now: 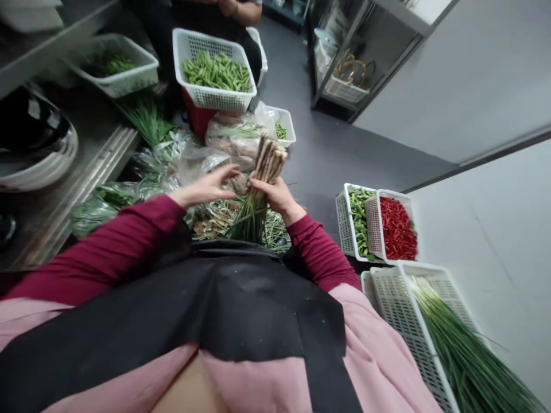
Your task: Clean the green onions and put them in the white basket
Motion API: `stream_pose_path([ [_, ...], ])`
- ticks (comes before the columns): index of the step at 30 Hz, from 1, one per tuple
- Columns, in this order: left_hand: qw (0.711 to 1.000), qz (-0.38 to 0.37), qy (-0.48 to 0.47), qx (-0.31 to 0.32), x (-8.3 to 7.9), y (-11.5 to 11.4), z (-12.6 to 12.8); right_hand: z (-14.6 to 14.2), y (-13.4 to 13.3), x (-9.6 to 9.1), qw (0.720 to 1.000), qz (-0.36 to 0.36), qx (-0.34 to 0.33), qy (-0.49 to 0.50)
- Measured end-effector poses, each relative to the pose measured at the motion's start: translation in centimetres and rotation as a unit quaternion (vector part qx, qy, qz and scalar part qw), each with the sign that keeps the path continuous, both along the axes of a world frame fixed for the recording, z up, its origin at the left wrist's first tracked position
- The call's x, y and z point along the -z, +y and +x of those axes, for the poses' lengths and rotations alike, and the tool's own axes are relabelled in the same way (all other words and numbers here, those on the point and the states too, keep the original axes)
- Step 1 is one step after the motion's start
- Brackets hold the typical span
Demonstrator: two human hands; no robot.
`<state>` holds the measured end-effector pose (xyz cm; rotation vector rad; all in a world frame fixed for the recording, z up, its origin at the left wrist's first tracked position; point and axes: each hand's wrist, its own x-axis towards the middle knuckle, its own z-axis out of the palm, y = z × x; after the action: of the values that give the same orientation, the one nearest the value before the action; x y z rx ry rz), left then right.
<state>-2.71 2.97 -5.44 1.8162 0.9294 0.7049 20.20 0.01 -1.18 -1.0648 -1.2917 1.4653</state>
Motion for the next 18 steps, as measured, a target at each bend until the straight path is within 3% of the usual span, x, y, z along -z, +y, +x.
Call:
stream_pose_path([
  [2, 0.985, -0.113, -0.129, 0.038, 0.4, -1.6, 5.7, -1.3, 0.4, 0.8, 0.998, -0.029, 0.003, 0.053],
  [5, 0.940, -0.247, -0.232, -0.033, 2.8, -3.6, 9.3, -2.0, 0.8, 2.3, 0.994, -0.069, 0.040, 0.078],
  [9, 0.901, -0.330, -0.261, -0.102, 4.5, -4.3, 8.3, -0.9, 1.0, 4.4, 0.995, -0.081, 0.064, 0.016],
  [14, 0.858, -0.377, -0.331, -0.111, 4.4, -3.6, 6.3, -0.5, 0.8, 5.5, 0.991, -0.031, 0.100, -0.078],
  [18, 0.843, -0.388, -0.346, -0.136, 4.4, -3.0, 5.3, -1.5, 0.7, 5.8, 0.991, -0.036, 0.103, -0.073],
])
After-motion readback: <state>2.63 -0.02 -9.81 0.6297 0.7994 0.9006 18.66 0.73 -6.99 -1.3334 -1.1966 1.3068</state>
